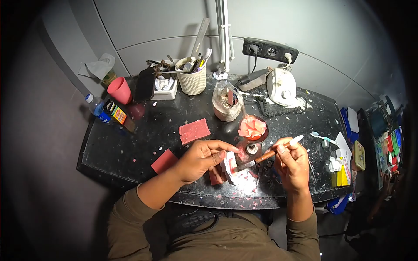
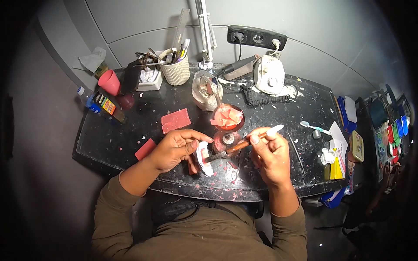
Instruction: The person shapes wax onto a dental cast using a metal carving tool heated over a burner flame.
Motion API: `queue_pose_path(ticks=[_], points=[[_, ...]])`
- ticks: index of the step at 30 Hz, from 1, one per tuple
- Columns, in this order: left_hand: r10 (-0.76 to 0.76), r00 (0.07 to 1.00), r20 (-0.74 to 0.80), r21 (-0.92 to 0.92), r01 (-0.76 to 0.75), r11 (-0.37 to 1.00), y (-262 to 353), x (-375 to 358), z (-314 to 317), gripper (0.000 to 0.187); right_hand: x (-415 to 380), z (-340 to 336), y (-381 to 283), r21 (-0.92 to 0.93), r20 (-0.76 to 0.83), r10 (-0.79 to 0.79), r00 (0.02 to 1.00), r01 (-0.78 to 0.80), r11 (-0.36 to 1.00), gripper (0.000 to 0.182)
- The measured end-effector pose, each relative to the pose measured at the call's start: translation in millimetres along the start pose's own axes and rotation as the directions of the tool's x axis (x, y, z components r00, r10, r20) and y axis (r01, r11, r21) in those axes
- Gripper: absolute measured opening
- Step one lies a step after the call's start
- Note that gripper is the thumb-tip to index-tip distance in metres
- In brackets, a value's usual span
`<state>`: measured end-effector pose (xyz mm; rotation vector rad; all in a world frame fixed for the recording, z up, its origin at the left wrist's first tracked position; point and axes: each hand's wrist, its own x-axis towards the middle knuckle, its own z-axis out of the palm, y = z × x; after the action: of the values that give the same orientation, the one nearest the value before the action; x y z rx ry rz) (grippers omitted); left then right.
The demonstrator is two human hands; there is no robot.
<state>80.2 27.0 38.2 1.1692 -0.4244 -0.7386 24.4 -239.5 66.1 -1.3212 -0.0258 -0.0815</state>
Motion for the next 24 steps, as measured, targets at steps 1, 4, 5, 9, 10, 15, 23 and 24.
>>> queue_pose_path(ticks=[1, 4, 5, 9, 10, 15, 23, 24], points=[[-0.004, 1.0, 0.001, -0.005, 0.004, 1.0, -0.3, 0.2, 0.0, 0.035, -0.1, 0.7, 0.3, 0.0, -0.002, 0.0, 1.0, 0.0, 1.0, 0.014], [-0.002, 1.0, 0.008, -0.024, 0.002, 1.0, -1.8, -0.1, 1.2, 0.033, 0.5, 1.1, 1.3, -0.003, 0.008, 0.019, 1.0, -0.019, 1.0, 0.012], [-0.002, 1.0, 0.009, -0.024, 0.003, 1.0, -2.0, -0.1, 0.7, 0.033, 0.8, 0.8, 2.1, 0.0, 0.005, 0.029, 1.0, -0.029, 1.0, 0.012], [-0.01, 1.0, 0.018, -0.016, 0.01, 1.0, -1.1, -0.4, -0.3, 0.035, 1.1, -0.5, 4.8, 0.002, 0.028, 0.055, 0.998, -0.055, 0.998, 0.01], [-0.01, 1.0, 0.012, -0.013, 0.011, 1.0, -0.5, -0.5, -0.1, 0.034, 0.9, -1.3, 5.5, 0.002, 0.028, 0.054, 0.998, -0.054, 0.999, 0.01], [-0.007, 1.0, 0.014, -0.022, 0.007, 1.0, -0.1, -0.5, 0.3, 0.033, 1.0, 0.9, 4.2, 0.004, 0.001, 0.073, 0.997, -0.073, 0.997, 0.009], [-0.01, 1.0, 0.019, -0.028, 0.011, 1.0, 1.2, -0.5, 1.3, 0.032, 1.7, -1.8, 4.6, 0.012, 0.008, 0.098, 0.995, -0.098, 0.995, 0.01], [-0.008, 1.0, 0.02, -0.026, 0.009, 1.0, 0.7, -0.1, 0.8, 0.032, 1.9, -1.7, 4.1, 0.022, -0.002, 0.095, 0.995, -0.095, 0.995, 0.01]])
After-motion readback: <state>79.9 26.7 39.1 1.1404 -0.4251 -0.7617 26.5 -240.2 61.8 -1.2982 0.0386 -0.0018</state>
